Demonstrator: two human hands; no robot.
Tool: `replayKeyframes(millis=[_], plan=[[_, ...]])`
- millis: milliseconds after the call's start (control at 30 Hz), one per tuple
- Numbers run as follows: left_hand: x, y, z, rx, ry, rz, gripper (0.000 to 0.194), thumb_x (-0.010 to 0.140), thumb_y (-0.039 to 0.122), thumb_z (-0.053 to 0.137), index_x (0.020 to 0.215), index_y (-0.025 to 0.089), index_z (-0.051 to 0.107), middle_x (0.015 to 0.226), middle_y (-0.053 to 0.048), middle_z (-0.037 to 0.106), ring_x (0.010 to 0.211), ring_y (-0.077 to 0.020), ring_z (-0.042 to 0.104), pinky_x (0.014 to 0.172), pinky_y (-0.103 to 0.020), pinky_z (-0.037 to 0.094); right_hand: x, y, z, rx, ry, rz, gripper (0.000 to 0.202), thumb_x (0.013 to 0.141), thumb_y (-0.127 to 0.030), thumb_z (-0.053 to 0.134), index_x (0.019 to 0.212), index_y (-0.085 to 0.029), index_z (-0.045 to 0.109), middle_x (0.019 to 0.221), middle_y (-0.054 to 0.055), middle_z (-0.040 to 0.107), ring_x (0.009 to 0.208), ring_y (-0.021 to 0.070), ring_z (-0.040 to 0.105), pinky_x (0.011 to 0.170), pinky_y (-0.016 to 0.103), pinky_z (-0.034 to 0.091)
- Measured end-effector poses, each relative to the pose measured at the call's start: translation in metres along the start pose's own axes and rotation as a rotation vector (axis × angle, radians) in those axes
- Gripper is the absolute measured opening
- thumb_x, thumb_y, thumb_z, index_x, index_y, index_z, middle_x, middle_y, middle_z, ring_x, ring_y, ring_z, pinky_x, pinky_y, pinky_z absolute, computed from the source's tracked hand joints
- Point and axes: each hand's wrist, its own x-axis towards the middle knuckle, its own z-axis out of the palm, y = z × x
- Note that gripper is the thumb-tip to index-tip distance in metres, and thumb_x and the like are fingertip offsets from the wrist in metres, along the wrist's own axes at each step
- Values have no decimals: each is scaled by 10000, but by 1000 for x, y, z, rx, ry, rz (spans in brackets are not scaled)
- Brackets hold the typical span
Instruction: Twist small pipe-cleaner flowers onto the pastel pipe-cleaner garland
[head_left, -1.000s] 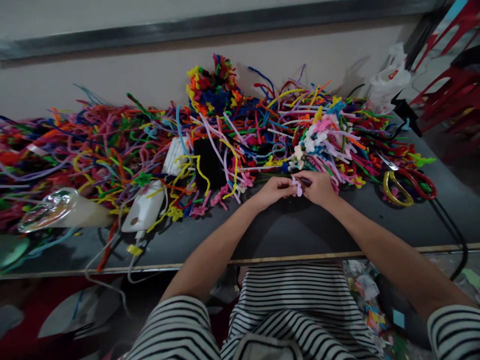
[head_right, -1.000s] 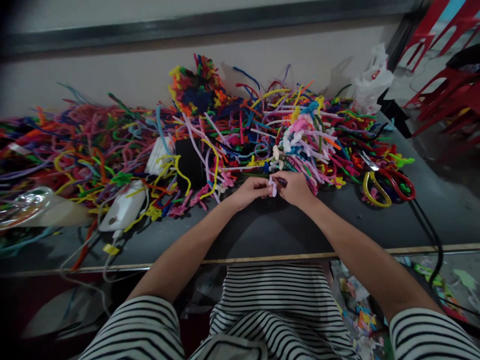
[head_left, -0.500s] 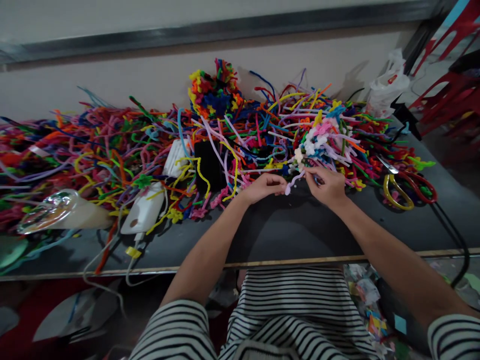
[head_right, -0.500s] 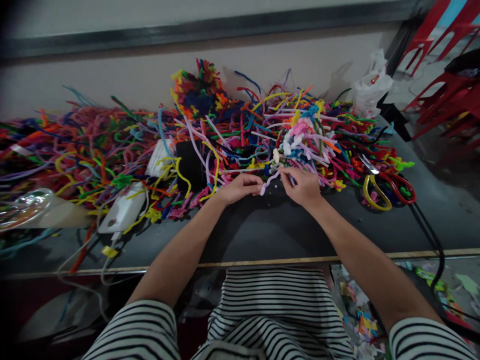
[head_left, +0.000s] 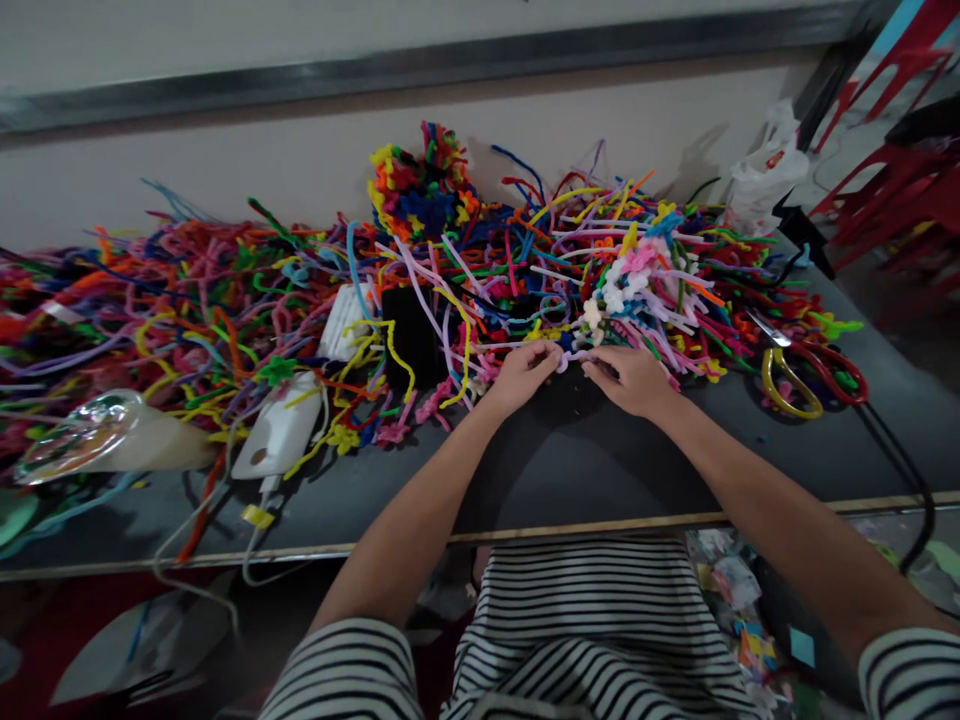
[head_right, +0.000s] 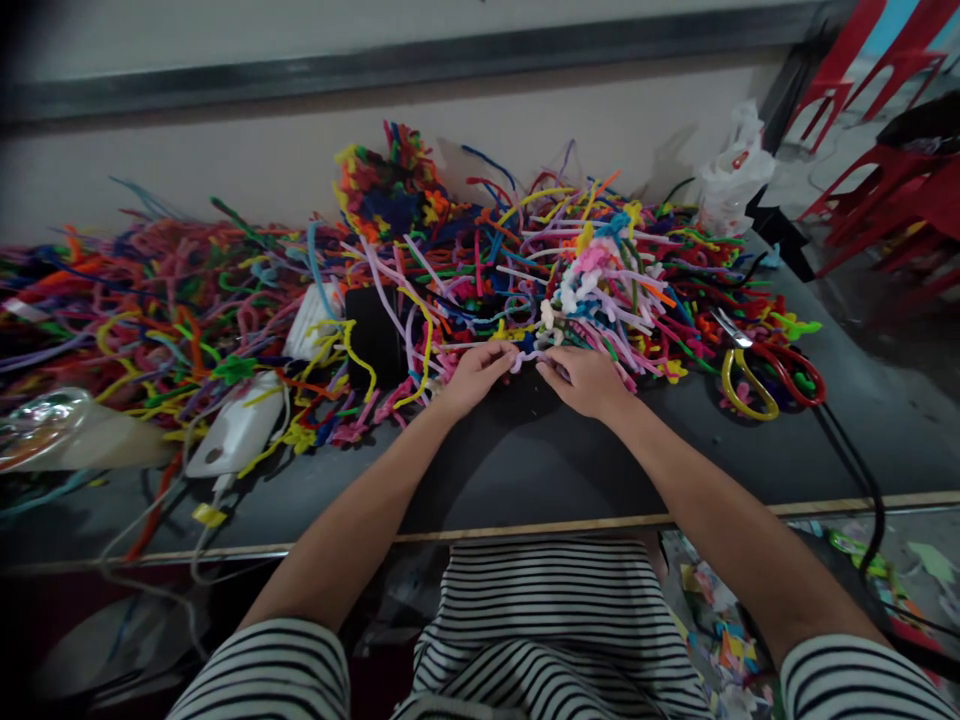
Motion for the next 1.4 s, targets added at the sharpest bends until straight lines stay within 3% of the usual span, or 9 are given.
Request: replayKeyframes(millis=[100,233,433,700,967,1200,1400], plan=[[-1,-1,5,-51,-15,2,343,859,489,662,891,147,655,744,-2,577,648,-98,525,571,-204,456,3,-3,0,145,-5,4,396,1035,-434,428,930,-180,713,813,40,722,705,145,636,671,262,418],[-1,-2,8,-203,-11,-29,371,824,517,714,902,156,680,742,-6,613,643,-97,547,550,-197,434,4,-1,5,212,2,24,358,1029,-383,448,931,-195,737,729,15,721,615,132,623,623,252,416],[0,-1,7,-168,52,-45,374,739,501,805,798,144,712,701,-20,667,632,-92,559,585,-205,431,-6,2,16,-23,49,-35,341,1015,-354,480,1037,-219,792,877,55,790,721,174,712,653,278,446],[2,-2,11,-273,252,-110,453,603,541,876,718,126,735,618,-2,653,532,-64,478,525,-209,375,-10,-8,20,-274,-19,-97,371,997,-295,473,1197,-192,768,751,74,777,609,193,695,523,309,349],[1,-1,8,-192,197,-116,399,597,443,888,826,135,780,705,-33,724,597,-96,584,558,-210,439,-4,-11,10,45,-2,68,335,989,-320,488,1134,-193,762,1060,84,780,893,218,737,729,308,513],[-2,2,13,-130,190,-63,346,613,440,879,731,144,744,631,-11,688,568,-102,582,548,-212,440,3,-16,10,382,6,170,344,950,-423,559,1004,-163,777,798,55,759,622,149,652,594,262,472],[-1,-3,13,-84,159,-6,344,767,497,746,840,167,810,690,-14,721,588,-101,571,587,-224,452,6,-10,7,388,61,239,275,876,-429,667,908,-190,799,826,42,776,662,148,668,616,253,470]])
